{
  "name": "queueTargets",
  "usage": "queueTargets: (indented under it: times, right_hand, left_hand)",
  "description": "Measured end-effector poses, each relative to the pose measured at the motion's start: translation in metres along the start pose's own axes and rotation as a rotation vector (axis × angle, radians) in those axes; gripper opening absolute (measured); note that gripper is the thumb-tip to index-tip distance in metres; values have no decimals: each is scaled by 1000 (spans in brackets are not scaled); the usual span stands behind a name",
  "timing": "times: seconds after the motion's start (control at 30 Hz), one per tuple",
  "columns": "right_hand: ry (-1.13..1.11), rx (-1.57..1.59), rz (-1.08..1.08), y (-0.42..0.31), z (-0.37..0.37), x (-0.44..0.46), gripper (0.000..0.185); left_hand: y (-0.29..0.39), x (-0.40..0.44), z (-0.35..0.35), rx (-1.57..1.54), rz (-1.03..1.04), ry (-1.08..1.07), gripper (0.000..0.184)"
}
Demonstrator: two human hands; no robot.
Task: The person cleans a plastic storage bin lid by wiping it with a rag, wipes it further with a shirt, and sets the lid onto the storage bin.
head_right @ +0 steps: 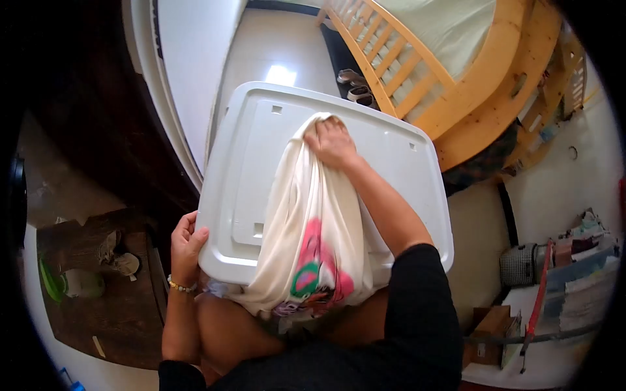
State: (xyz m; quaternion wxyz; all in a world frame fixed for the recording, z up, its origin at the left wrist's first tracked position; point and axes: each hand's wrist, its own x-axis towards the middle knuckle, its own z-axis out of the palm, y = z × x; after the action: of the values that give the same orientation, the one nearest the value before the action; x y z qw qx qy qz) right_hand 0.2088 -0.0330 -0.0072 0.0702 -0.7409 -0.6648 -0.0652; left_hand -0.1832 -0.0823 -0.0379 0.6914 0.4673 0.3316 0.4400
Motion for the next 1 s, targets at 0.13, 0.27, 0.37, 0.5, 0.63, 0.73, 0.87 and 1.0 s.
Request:
queueTargets:
  times: [0.13,0.27,0.37,0.5,0.63,0.73,0.87,1.0]
  right_hand:
    - [-41,282,-73,-48,6,83,64]
    - [93,213,-225,-116,16,113,50]
    - [43,311,-330,-95,8,113,42]
    - [128,228,-369,-111,5,95,38]
    - [141,314,-668,-144,-15,21,27]
    - [18,429,-774,-180,-42,-60,31]
    - [-128,500,-821,-198,-64,-141,39]
    - [-147,331,-635,-138,-85,-190,41]
  left_hand:
    - [-2,0,-1,-17,-8,23,42]
    - [-2,-1,0,-34,-23,47,41]
    - [-5,2,-4,21,-7,45,43]
    - [-5,3,-2,-22,-34,48,43]
    - [-7,3,-1,-39,-17,58,41]
    - [-11,5,-2,-42,-15,64,41]
    - [-6,1,-4,-8,-7,67,40]
    - [-1,-1,-5,53,-21,10,39]
